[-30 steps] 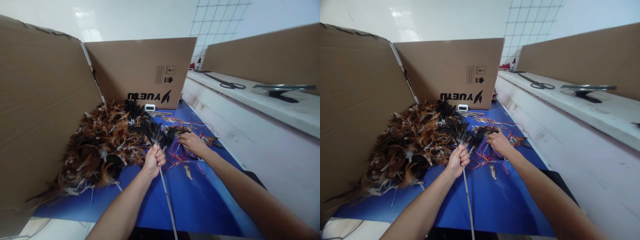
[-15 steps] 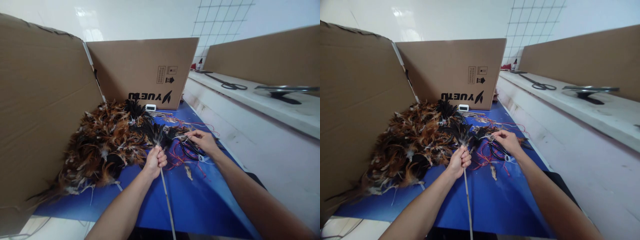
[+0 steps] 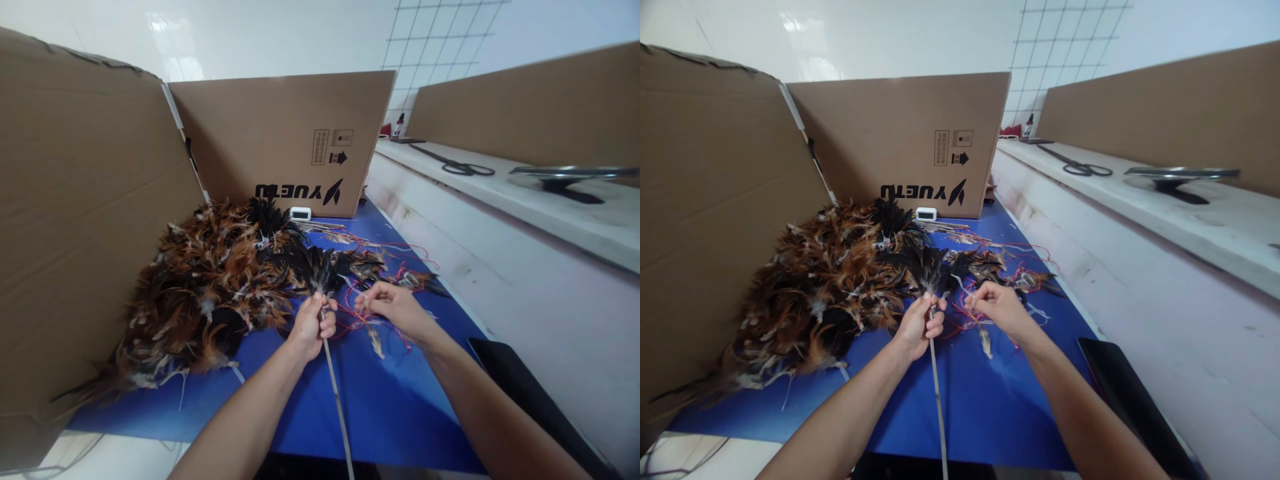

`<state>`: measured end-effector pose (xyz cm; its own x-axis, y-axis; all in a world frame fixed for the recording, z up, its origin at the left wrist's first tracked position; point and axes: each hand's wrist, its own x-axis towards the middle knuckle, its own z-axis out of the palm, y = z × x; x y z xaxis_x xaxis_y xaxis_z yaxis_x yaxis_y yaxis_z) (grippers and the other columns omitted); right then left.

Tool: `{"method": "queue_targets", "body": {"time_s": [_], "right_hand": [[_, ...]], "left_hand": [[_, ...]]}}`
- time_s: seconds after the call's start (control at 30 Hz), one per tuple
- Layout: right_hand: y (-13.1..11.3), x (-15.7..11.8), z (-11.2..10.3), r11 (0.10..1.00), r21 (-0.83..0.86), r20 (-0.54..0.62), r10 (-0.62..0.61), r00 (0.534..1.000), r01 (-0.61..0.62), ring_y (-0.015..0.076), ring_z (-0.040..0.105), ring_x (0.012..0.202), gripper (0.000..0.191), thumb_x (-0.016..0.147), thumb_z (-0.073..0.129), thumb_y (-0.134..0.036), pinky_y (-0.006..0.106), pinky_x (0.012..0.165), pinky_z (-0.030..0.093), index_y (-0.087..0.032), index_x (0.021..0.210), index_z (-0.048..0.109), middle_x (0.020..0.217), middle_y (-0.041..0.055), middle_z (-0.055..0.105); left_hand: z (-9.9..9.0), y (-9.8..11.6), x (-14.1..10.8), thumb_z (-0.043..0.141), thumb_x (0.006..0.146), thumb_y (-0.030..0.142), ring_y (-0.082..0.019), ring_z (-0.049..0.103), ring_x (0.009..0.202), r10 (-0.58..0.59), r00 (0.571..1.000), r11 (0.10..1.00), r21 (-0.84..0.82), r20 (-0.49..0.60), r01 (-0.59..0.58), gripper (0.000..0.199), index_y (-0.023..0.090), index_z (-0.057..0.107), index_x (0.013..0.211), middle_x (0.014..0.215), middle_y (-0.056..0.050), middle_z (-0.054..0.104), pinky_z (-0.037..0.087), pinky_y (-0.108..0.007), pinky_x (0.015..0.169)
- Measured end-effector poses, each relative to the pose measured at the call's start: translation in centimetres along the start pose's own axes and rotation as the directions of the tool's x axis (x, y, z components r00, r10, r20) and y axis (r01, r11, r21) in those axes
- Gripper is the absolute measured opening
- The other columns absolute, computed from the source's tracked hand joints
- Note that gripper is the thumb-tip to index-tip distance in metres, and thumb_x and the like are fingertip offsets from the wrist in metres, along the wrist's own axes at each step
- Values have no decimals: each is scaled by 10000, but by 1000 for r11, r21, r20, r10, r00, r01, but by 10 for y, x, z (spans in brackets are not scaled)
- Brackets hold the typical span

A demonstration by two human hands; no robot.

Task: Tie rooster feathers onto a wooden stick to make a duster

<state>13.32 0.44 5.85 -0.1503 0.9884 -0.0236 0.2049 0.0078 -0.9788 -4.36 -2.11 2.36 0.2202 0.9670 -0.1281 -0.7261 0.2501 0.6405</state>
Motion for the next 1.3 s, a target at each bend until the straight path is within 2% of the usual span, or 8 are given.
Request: {"method": "queue_targets", "body": {"time_s": [0.23,0.47,0.6,0.67,0.77,0.93,1.1,1.3], "right_hand": [[23,-3,14,983,-184,120,19,993,3,124,592,492,59,649,572,-181,244,523,475,-198,640,516,523,-38,606],[23,-9,18,988,-152,191,29,981,1,116,590,533,87,687,593,-258,262,544,525,-199,687,528,560,-49,565],[14,-14,17,993,-114,195,-19,981,42,120,595,582,92,704,590,-268,264,551,534,-196,703,532,631,-31,600],[9,-16,16,988,-138,176,-43,984,68,121,589,574,81,711,582,-272,251,532,522,-198,712,549,623,-29,598],[2,-20,10,962,-226,155,-117,981,151,113,575,540,52,735,539,-235,233,529,484,-202,719,575,587,-33,600],[-7,-28,-2,835,-448,135,-292,947,321,129,593,609,124,797,501,-227,240,576,450,-208,771,621,681,-7,643],[-18,-36,-8,642,-587,222,-459,860,493,154,607,790,182,853,456,-167,274,735,451,-195,863,636,842,36,662],[-48,-31,0,397,-720,436,-380,816,569,163,580,787,207,869,440,-125,265,718,419,-164,850,643,816,54,632]], "left_hand": [[4,0,-2,588,808,373,2,276,383,23,1000,999,26,-6,-23,259,139,480,788,954,-100,639,225,-149,323],[7,-3,-5,564,818,422,-11,225,367,-39,999,993,116,36,34,306,117,561,839,714,-55,618,248,-169,321],[7,-10,-5,594,771,492,-25,196,335,-88,996,976,202,19,83,356,143,525,777,437,82,365,276,-167,318],[8,-14,-6,604,743,527,-25,195,334,-108,994,959,265,7,102,393,146,511,769,441,97,327,298,-175,317],[14,-18,-10,615,715,553,-13,246,364,-145,989,931,341,12,133,431,148,473,752,593,39,467,274,-167,315],[25,-24,-16,614,693,581,-4,241,369,-246,968,876,418,-38,239,460,181,397,761,598,75,380,145,-144,334],[27,-26,-20,571,687,636,-11,248,371,-247,966,829,501,-70,248,493,195,361,754,578,91,338,142,-151,351],[27,-32,-24,524,693,676,-19,275,398,-239,970,783,598,35,171,515,199,336,744,596,84,334,192,-153,366]]}}
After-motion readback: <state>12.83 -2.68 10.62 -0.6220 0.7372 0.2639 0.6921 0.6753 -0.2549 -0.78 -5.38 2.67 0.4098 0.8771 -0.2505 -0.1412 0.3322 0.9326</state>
